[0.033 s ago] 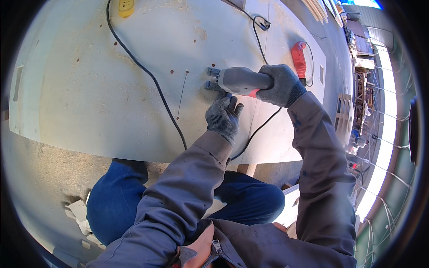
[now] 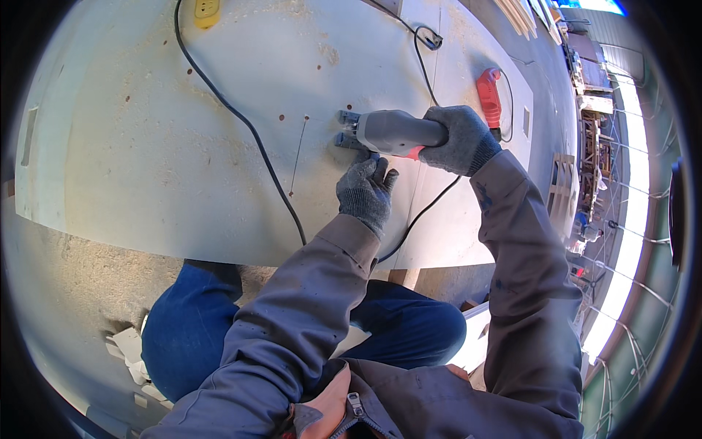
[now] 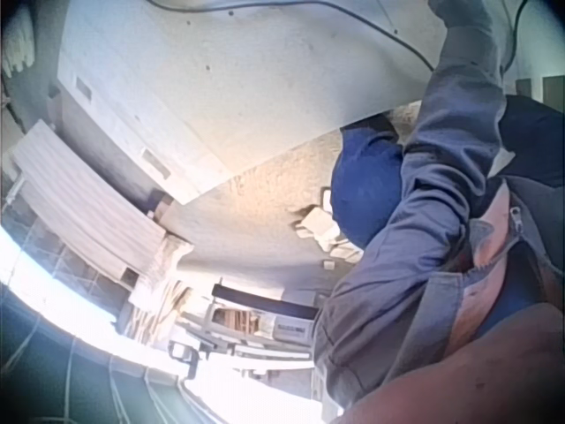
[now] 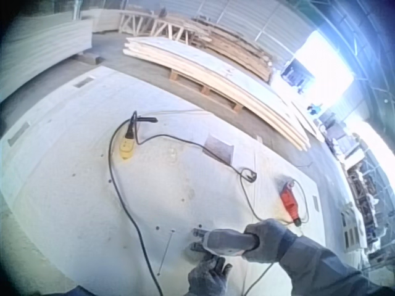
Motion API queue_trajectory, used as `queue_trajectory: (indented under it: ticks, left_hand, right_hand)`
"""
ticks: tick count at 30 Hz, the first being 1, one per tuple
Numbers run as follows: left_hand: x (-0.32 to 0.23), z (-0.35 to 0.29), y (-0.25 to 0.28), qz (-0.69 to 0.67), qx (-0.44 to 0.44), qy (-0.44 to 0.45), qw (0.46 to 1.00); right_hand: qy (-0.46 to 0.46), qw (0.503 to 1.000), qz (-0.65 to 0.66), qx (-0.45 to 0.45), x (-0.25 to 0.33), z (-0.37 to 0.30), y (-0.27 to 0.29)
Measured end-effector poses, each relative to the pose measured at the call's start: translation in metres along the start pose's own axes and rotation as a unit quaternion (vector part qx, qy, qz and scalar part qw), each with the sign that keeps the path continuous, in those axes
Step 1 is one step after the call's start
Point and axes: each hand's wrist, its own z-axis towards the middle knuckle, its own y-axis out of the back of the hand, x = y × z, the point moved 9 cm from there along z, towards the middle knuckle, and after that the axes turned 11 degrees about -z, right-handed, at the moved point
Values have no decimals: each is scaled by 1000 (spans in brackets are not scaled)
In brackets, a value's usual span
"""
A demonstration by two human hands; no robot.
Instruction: The person uses a jigsaw to cut a rectangular hole in a large white board. They guide the tool along pre-marked lines, remove the cut piece, and place it aside.
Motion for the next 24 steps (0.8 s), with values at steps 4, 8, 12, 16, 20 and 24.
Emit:
queue_trajectory:
  ticks: [4,8,12,16,20,24]
  left_hand:
    - [-2,3,1,4,7,-4,1000]
    - [-4,-2,1,-36,-32,7,999]
    - [-8,2,-1,-17,-2,-7,1000]
    - [-17,15,11,55,54,-53,996]
    - [-15,-7,-4,-55,-34,-2,998]
    - [-21,-9,-8,-49,-30,-12,998]
  right_hand:
    - [17,1000,-5,-4,3,2,0]
    - [2,1000,-2,11,4,5,1]
    - [3,1000,1,15,7,7,1]
    - [18,1000,3,11,21,12,5]
    - [14,1000,9,6,14,10,-1]
    - [20,1000,24,-2,19,12,2]
